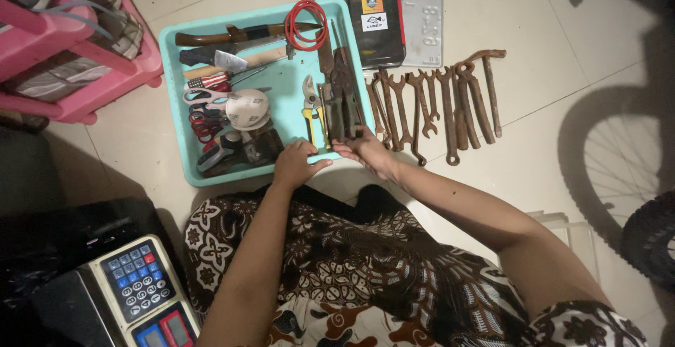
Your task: The person empties a light blue plastic bin of assorted tools and arranges them on the floor. They remove a black case, a metal plate, and multiple wrenches, pliers, and other hand tools, laying them out in rows.
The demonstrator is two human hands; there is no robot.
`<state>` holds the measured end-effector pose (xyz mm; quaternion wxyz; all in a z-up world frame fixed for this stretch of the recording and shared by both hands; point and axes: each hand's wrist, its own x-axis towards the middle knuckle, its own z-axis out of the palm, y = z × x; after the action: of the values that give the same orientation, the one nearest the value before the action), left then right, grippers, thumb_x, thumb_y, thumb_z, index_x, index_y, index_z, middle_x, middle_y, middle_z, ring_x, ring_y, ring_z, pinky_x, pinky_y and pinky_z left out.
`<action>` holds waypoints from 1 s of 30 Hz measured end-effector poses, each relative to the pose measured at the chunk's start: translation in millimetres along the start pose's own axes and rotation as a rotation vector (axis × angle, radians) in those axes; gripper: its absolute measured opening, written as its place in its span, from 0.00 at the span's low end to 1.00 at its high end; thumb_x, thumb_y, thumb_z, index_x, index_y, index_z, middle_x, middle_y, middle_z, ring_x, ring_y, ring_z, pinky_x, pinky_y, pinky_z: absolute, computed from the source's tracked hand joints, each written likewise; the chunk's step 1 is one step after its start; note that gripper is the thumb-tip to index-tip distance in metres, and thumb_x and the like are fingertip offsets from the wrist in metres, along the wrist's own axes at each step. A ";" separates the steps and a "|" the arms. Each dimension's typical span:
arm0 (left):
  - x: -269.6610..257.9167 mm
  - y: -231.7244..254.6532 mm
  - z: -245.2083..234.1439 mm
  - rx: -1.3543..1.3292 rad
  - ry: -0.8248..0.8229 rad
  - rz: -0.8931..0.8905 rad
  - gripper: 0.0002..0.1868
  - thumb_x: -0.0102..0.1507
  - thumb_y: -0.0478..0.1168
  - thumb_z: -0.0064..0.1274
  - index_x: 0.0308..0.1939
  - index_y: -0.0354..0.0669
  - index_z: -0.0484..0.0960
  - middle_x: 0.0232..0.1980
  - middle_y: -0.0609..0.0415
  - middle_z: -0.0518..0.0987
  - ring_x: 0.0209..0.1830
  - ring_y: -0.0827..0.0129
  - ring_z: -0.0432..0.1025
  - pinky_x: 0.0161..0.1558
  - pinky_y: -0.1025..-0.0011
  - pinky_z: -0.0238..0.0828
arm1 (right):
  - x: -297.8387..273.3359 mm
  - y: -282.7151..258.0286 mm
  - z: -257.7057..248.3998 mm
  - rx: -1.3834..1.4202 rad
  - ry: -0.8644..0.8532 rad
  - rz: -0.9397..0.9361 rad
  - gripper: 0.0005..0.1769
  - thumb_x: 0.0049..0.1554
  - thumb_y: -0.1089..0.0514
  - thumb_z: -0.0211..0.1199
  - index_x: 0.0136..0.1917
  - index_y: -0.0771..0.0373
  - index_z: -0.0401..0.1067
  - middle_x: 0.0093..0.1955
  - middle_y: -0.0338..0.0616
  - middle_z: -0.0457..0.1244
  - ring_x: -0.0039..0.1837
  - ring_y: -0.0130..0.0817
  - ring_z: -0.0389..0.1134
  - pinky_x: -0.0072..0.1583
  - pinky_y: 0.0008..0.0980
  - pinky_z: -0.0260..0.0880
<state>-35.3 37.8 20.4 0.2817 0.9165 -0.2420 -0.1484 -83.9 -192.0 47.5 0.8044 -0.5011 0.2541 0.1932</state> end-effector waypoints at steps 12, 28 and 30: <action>1.6 3.3 -3.4 0.007 -0.069 -0.042 0.33 0.53 0.69 0.64 0.42 0.45 0.84 0.47 0.53 0.80 0.52 0.57 0.73 0.53 0.59 0.70 | 4.0 0.8 -11.5 -0.069 0.260 -0.047 0.19 0.68 0.43 0.48 0.61 0.59 0.61 0.37 0.39 0.61 0.34 0.28 0.60 0.38 0.27 0.64; 2.8 -7.7 7.9 -0.014 0.036 0.037 0.31 0.52 0.67 0.66 0.39 0.45 0.84 0.45 0.51 0.80 0.50 0.53 0.73 0.51 0.57 0.71 | 10.3 7.9 -37.9 -0.057 0.249 -0.060 0.21 0.70 0.42 0.39 0.53 0.56 0.67 0.35 0.36 0.60 0.35 0.26 0.56 0.39 0.27 0.58; 3.0 -9.0 10.3 -0.023 0.028 0.030 0.31 0.52 0.67 0.66 0.39 0.44 0.84 0.45 0.51 0.80 0.49 0.53 0.74 0.52 0.57 0.71 | 4.0 8.3 -40.8 -0.068 0.235 -0.069 0.20 0.70 0.42 0.40 0.53 0.56 0.66 0.36 0.35 0.60 0.37 0.25 0.56 0.41 0.27 0.58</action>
<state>-33.7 38.2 6.5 0.2980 0.9115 -0.2499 -0.1340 -94.2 -225.1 24.2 0.7579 -0.5557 0.3224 0.1136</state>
